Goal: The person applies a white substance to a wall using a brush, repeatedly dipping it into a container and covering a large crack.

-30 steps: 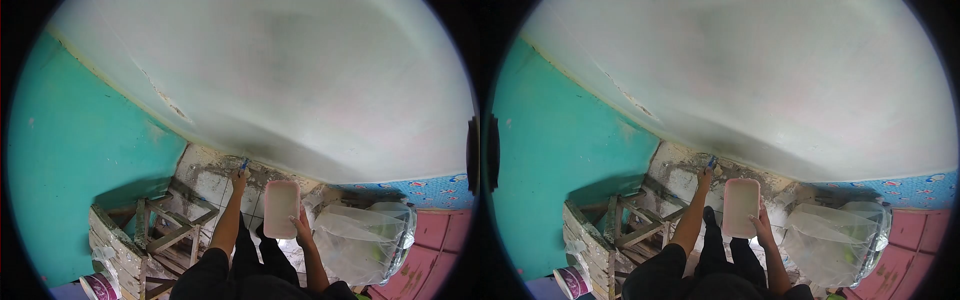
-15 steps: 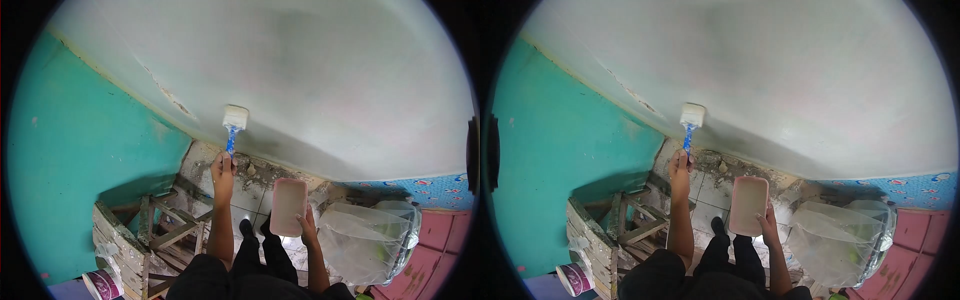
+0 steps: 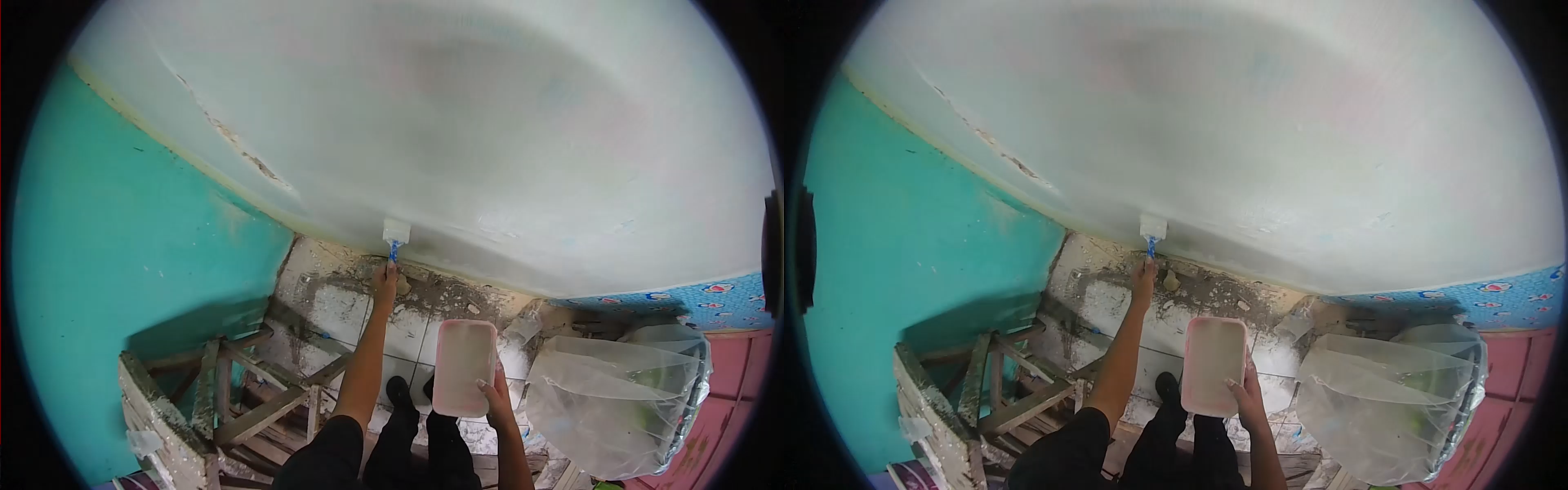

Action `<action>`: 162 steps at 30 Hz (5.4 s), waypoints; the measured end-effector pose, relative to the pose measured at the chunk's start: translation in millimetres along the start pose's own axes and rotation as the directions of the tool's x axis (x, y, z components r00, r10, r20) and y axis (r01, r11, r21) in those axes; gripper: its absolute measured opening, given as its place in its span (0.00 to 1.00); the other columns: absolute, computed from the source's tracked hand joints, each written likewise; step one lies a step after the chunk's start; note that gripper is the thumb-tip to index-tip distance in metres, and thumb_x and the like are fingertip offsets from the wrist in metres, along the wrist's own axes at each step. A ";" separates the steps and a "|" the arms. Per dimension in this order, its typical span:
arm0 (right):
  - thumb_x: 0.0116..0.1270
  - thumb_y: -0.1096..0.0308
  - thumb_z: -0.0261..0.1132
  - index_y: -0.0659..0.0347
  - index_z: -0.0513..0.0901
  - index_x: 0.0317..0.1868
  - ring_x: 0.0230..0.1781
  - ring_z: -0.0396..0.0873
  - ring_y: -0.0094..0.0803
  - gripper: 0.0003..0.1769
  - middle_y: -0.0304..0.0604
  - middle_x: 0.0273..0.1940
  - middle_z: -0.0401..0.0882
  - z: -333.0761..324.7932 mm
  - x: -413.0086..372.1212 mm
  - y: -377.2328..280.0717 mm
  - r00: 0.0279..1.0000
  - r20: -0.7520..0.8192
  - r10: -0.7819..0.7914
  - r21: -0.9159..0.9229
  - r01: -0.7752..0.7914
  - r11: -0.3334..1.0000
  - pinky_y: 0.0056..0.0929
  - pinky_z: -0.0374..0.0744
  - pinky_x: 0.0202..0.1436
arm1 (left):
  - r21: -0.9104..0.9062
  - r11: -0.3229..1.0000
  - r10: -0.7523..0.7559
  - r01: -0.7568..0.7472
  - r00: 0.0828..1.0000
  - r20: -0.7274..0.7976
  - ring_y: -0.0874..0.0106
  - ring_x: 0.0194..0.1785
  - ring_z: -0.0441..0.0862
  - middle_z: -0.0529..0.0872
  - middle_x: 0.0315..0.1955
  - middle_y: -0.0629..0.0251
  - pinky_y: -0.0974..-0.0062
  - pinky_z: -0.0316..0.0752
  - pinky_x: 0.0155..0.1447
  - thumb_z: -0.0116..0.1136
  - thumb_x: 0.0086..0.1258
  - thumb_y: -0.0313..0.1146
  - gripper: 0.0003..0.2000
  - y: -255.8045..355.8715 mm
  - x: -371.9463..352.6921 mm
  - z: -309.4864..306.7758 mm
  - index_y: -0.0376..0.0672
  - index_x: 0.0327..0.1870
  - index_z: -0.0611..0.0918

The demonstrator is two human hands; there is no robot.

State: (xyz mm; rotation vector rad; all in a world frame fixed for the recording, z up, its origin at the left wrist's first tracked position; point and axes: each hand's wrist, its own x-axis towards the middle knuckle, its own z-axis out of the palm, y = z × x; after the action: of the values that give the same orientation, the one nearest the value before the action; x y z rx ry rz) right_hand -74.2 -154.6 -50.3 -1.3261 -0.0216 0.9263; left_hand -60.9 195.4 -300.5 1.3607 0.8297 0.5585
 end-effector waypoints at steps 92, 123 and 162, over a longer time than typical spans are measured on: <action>0.62 0.70 0.59 0.62 0.51 0.79 0.74 0.58 0.39 0.45 0.49 0.74 0.59 7.9 5.7 -25.8 1.000 -0.018 -0.019 -0.035 0.018 0.999 0.37 0.57 0.76 | 0.252 0.965 -0.016 0.076 0.972 -0.233 0.76 0.20 0.69 0.75 0.16 0.70 0.71 0.64 0.28 0.55 0.73 0.41 0.18 152.6 -9.6 -18.4 0.35 0.29 0.84; 0.65 0.69 0.58 0.61 0.49 0.80 0.78 0.51 0.38 0.44 0.48 0.77 0.53 21.0 -39.3 -208.0 0.979 0.182 -0.092 -0.167 0.123 0.978 0.36 0.51 0.78 | -0.104 0.980 -0.190 0.168 0.948 -0.257 0.77 0.18 0.68 0.73 0.14 0.68 0.70 0.62 0.25 0.53 0.73 0.38 0.16 159.3 -35.0 -30.7 0.35 0.27 0.82; 0.66 0.67 0.58 0.62 0.56 0.77 0.71 0.62 0.37 0.39 0.48 0.71 0.63 104.8 -77.0 -238.3 0.971 -0.027 -0.237 -0.035 0.236 0.971 0.35 0.62 0.72 | 0.181 0.983 0.026 0.002 0.988 -0.155 0.69 0.22 0.72 0.76 0.15 0.60 0.66 0.66 0.32 0.51 0.72 0.39 0.20 414.3 -52.1 -42.1 0.29 0.27 0.82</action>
State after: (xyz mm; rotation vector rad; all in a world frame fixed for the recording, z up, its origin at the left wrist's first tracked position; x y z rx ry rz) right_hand -44.0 -103.3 214.6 -1.3341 -0.1678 0.7052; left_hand -78.4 244.4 116.0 1.5024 1.0204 0.6170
